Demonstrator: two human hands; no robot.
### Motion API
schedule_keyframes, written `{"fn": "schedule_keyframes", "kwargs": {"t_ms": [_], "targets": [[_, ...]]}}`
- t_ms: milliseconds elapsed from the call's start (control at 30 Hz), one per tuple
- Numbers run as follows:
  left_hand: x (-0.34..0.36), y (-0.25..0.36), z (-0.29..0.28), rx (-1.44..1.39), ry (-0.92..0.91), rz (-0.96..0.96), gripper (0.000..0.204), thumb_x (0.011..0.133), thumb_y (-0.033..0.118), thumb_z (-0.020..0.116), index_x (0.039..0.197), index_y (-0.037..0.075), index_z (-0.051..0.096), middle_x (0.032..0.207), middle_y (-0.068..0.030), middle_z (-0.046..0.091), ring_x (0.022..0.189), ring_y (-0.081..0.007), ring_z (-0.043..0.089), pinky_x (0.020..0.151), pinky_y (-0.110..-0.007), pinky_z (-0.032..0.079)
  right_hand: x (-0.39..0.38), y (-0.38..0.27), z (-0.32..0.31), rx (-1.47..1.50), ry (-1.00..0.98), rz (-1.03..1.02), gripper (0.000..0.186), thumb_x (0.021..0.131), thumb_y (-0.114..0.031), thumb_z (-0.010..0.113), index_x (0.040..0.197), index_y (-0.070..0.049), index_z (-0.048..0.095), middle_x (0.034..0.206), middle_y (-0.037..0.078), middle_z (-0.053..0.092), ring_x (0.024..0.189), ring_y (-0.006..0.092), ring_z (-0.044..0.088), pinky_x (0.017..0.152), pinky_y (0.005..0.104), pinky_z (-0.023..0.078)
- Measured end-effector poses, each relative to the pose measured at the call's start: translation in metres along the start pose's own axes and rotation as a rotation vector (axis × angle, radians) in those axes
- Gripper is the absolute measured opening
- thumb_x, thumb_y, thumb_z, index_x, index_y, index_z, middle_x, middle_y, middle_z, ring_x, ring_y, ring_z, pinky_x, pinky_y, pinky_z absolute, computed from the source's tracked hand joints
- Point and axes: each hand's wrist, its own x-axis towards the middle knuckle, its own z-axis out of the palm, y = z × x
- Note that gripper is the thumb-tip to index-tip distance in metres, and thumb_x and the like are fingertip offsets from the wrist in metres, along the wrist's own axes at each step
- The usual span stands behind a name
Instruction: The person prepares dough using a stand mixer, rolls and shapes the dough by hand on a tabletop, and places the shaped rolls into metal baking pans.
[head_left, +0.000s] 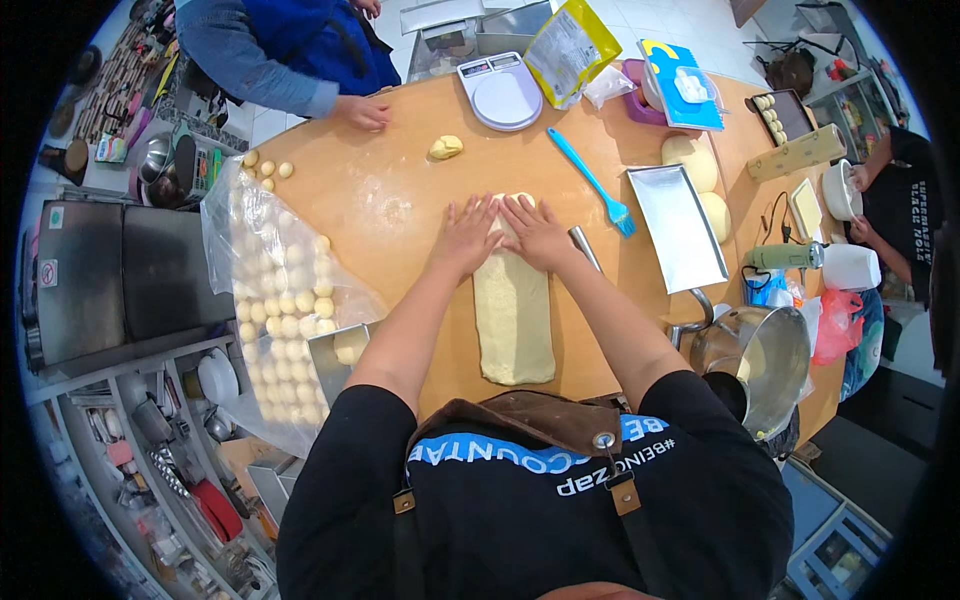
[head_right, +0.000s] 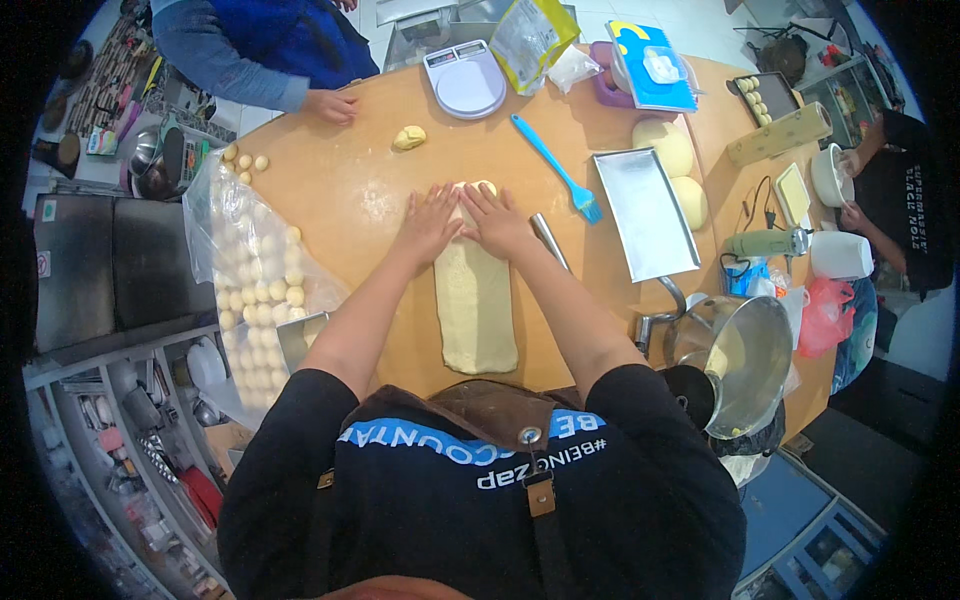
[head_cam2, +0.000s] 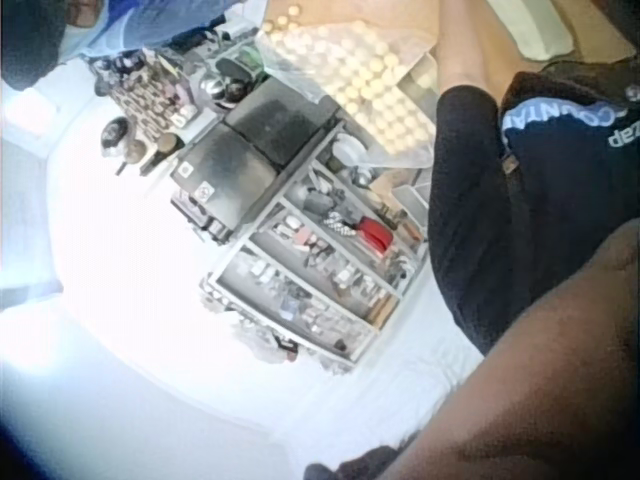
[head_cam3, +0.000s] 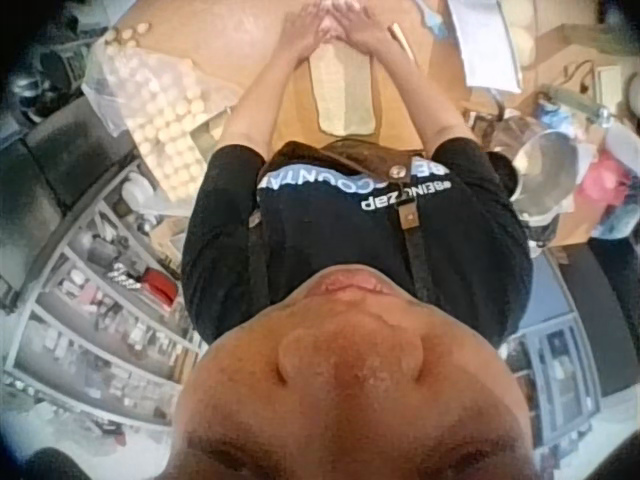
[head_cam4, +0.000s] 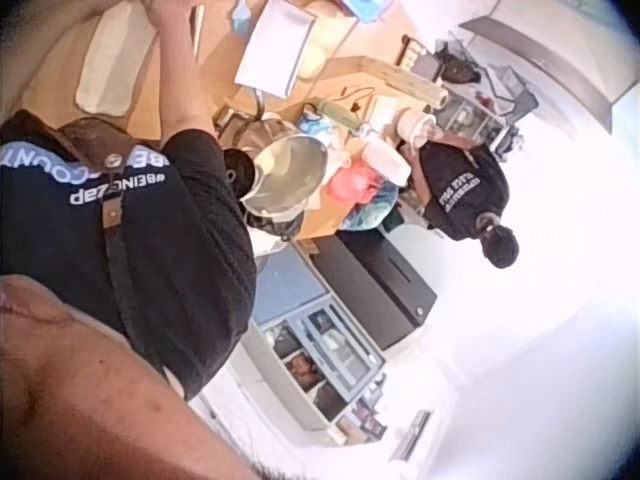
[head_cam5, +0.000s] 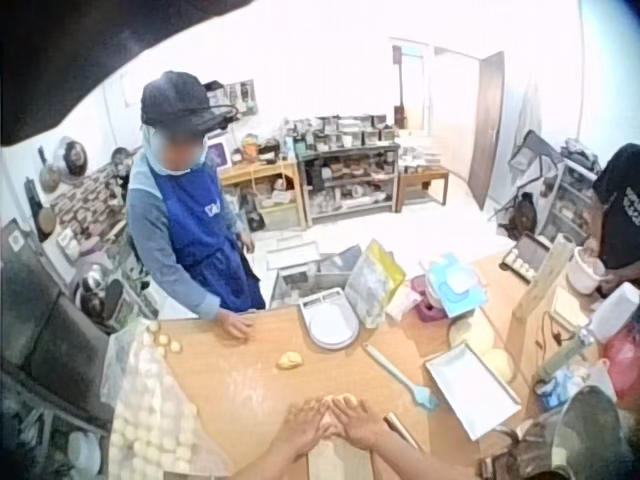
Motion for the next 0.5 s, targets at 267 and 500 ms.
{"fn": "schedule_keyframes", "kwargs": {"t_ms": [267,500], "targets": [[0.025,-0.007,0.003,-0.343,0.07,-0.107,0.061,0.093,0.03,0.039,0.144,0.002,0.021,0.152,-0.013,0.018,0.141,-0.0257,0.014,0.115,-0.042,0.011,0.034,-0.002,0.0,0.104,0.17,0.134,0.062,0.095,-0.046,0.036,0.144,-0.009,0.027,0.15,0.011,0.025,0.139,0.0291,0.021,0.112,0.0467,0.016],[0.013,0.014,0.007,-0.219,0.004,-0.147,0.065,0.088,0.025,0.046,0.143,0.001,0.023,0.151,-0.0145,0.02,0.141,-0.0279,0.016,0.114,-0.04,0.015,0.019,0.0,0.007,0.227,-0.005,0.133,0.064,0.095,-0.046,0.036,0.143,-0.005,0.027,0.149,0.013,0.027,0.139,0.0306,0.02,0.112,0.0462,0.016]]}}
